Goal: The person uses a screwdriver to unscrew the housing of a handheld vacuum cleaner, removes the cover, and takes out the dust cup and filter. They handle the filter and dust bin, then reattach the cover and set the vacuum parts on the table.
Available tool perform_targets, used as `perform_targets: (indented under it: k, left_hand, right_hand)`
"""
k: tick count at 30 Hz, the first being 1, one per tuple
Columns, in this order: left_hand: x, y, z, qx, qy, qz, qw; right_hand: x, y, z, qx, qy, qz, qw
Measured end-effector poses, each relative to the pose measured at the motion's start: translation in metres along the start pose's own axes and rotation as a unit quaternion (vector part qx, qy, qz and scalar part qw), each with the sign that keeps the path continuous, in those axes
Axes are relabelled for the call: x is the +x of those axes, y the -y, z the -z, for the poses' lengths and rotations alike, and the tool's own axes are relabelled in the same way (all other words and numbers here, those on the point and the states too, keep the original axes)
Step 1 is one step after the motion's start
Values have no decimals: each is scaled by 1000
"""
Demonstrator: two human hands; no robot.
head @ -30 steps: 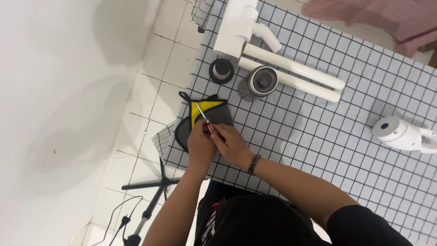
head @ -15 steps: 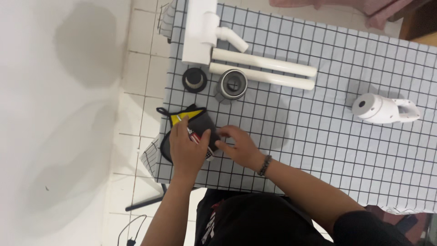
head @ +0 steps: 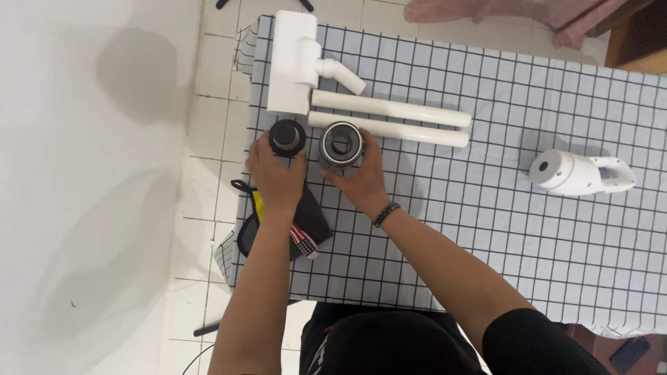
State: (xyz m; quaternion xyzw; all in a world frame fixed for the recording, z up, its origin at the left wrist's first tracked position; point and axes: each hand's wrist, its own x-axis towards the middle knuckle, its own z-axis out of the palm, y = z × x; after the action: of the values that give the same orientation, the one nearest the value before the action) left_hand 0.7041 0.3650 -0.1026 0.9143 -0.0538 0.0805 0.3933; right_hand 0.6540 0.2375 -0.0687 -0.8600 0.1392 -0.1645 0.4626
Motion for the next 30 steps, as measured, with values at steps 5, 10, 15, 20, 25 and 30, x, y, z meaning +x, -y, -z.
perform_targets:
  k: [5,10,15,20,25,30]
  left_hand:
    - [18,-3,-4,57,-21,-54,997]
    - [22,-3,-9,30,5,14,999]
    - [9,-7,-14,31,-4,3,999]
    - [-40,-17,-19,-42,27,-95,994]
    - [-95,-49,-36,-97,89,-116,984]
    - [-155,-109,-65,-158,188,-49,968]
  right_hand:
    - [6,4,-5,86,17,-17,996]
    - [5,-4,-3,79,32,-37,996]
    - [-8,-27,17,76,33,-24,996]
    - [-41,-70,66,103,70,-17,992]
    - [-89,-116,128,152,52,-85,983]
    - [-140,-162,204,179,24,-105,978]
